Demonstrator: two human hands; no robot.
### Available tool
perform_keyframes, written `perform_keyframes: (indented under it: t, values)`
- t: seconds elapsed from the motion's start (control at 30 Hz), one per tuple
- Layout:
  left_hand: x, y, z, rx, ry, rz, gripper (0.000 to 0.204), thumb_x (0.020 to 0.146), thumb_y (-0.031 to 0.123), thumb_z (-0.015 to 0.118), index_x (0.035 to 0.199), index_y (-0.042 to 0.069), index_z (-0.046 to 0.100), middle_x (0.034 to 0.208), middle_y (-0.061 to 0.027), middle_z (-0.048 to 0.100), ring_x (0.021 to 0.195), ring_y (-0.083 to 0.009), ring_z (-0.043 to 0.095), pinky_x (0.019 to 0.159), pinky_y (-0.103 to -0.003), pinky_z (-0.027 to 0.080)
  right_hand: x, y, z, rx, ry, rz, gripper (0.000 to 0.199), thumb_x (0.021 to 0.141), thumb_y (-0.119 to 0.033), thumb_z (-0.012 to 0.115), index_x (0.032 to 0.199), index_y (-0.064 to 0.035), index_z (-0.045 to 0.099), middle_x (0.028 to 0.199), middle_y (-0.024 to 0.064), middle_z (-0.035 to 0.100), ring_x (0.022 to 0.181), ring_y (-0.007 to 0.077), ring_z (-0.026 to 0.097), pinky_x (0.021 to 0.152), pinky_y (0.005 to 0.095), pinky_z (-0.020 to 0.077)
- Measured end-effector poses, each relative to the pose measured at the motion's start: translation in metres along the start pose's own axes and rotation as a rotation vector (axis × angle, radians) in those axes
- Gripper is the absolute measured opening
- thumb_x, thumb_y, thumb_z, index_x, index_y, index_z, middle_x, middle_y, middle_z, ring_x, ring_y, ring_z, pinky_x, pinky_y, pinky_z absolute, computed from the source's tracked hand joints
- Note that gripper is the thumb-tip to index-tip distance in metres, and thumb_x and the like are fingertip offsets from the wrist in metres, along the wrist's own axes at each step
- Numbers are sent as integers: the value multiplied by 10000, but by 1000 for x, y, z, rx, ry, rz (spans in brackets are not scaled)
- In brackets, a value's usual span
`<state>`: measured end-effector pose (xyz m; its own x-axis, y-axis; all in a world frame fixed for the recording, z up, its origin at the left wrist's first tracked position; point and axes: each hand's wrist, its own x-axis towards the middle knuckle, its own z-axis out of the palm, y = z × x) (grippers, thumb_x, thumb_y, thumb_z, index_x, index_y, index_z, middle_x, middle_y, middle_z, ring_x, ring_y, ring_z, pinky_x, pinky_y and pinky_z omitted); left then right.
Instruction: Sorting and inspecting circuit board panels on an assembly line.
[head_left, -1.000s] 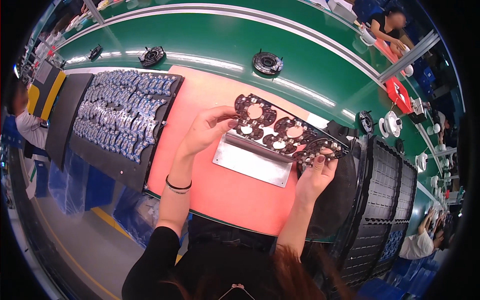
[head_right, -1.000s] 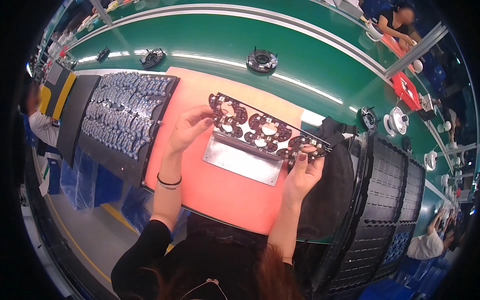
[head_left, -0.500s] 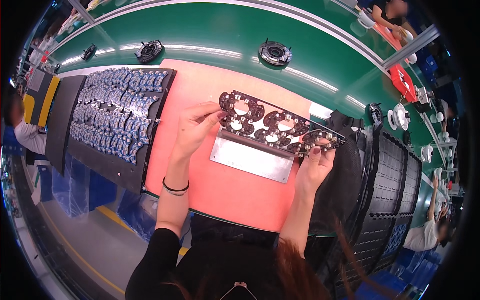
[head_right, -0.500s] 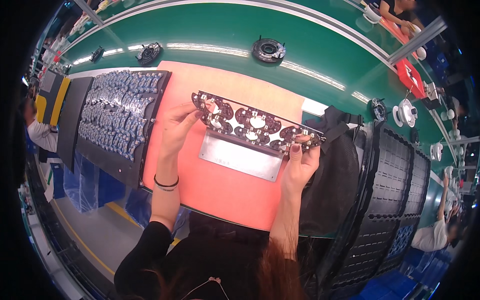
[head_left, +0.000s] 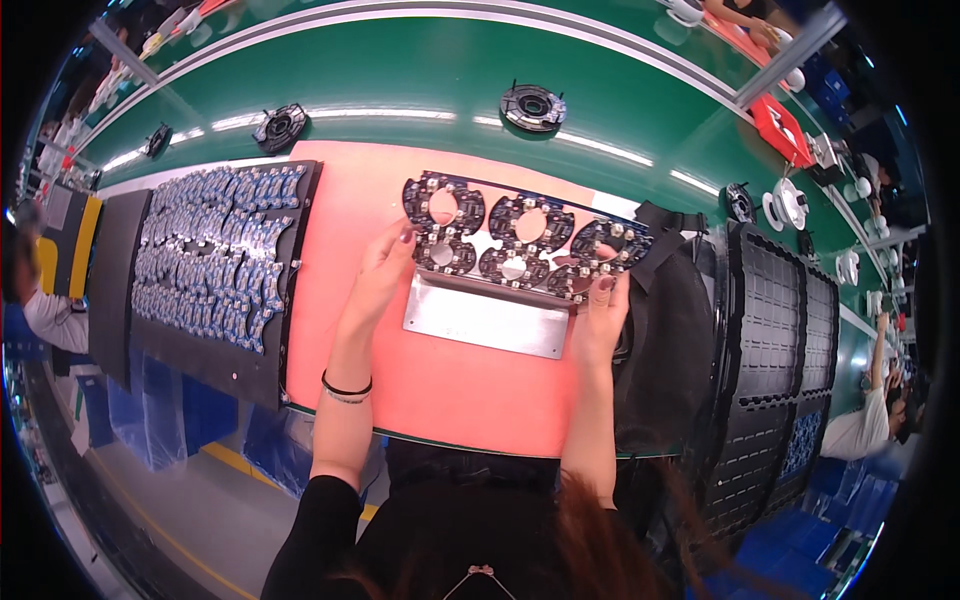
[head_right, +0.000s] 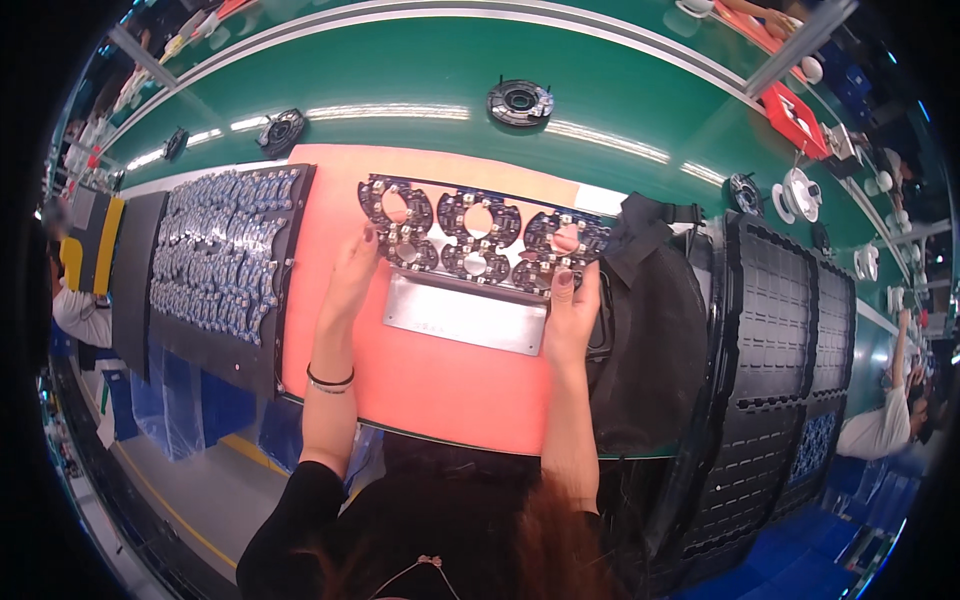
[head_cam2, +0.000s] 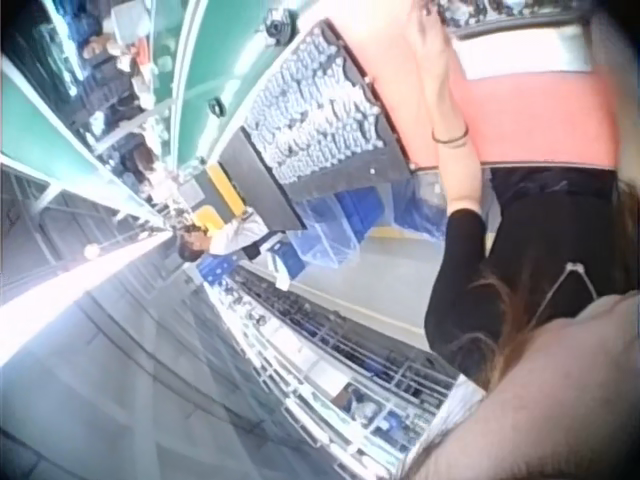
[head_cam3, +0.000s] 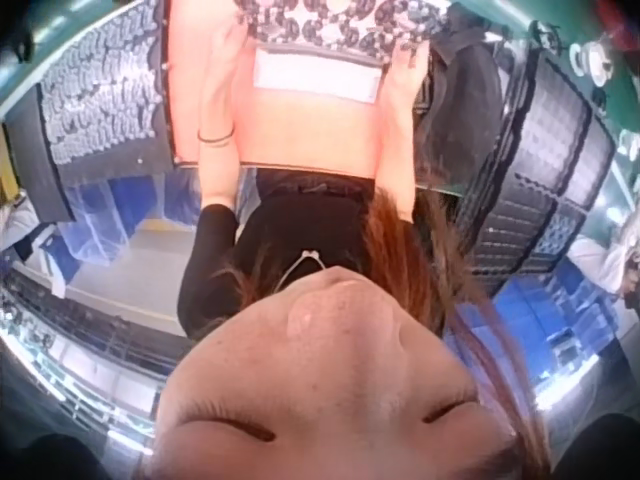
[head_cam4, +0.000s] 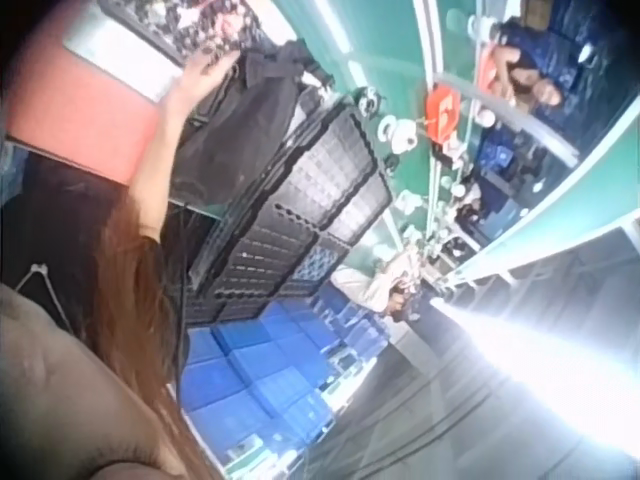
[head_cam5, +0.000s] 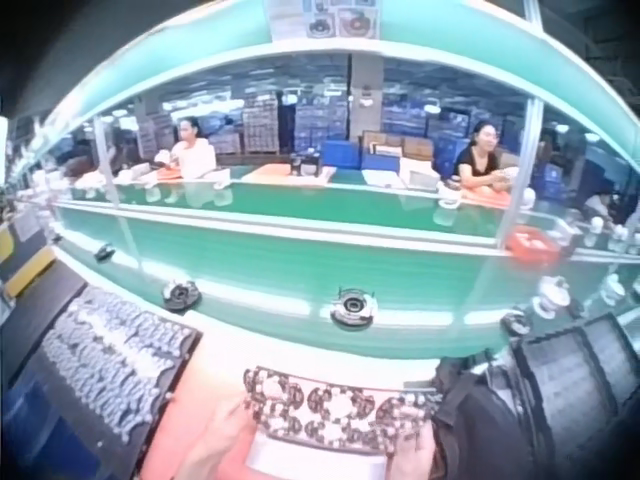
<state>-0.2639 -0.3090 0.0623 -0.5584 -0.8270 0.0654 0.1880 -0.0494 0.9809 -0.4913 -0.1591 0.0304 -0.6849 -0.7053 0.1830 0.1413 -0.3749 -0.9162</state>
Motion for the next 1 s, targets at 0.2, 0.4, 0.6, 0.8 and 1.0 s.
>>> perform_keyframes:
  t: [0.2, 0.4, 0.6, 0.8, 1.0]
  values:
    - [-8, -59, 2, -290, 159, 64, 367, 1057, 234, 444, 1337, 0, 481, 1274, -76, 575, 1157, -167, 541, 1015, -349, 413, -11, 14, 13, 332, 205, 70, 356, 1063, -334, 455, 1220, -35, 568, 1213, 41, 631, 1115, 134, 602, 995, 333, 460]
    - [-14, -43, 24, -150, 242, 205, 459, 1062, 303, 363, 1393, 0, 459, 1415, -110, 498, 1303, -232, 463, 1134, -401, 315, 4, 7, 37, 237, 193, 17, 355, 1061, -371, 467, 999, -36, 567, 912, -52, 476, 865, 40, 398, 765, 210, 352]
    - [-15, -29, 41, -212, 414, 153, 514, 1070, 327, 346, 1435, -31, 409, 1457, -131, 453, 1339, -237, 426, 1153, -393, 298, 7, -6, 32, 160, 91, 84, 454, 1057, -467, 437, 985, -40, 573, 951, -38, 505, 918, 47, 437, 859, 218, 375]
    - [-17, -19, 42, -192, 305, 191, 549, 1043, 366, 393, 1416, -37, 422, 1428, -163, 477, 1292, -284, 484, 1094, -433, 383, 7, -15, 26, 111, 7, 76, 474, 1072, -437, 411, 975, -6, 583, 911, -51, 533, 877, 39, 449, 809, 221, 391]
    - [-13, -16, 44, -247, 412, 298, 627, 1041, 406, 379, 1462, -59, 350, 1472, -187, 425, 1329, -307, 456, 1120, -431, 383, 1, 0, 28, 107, -108, 105, 628, 1043, -551, 388, 938, 12, 646, 854, 18, 603, 859, 110, 536, 825, 282, 430]
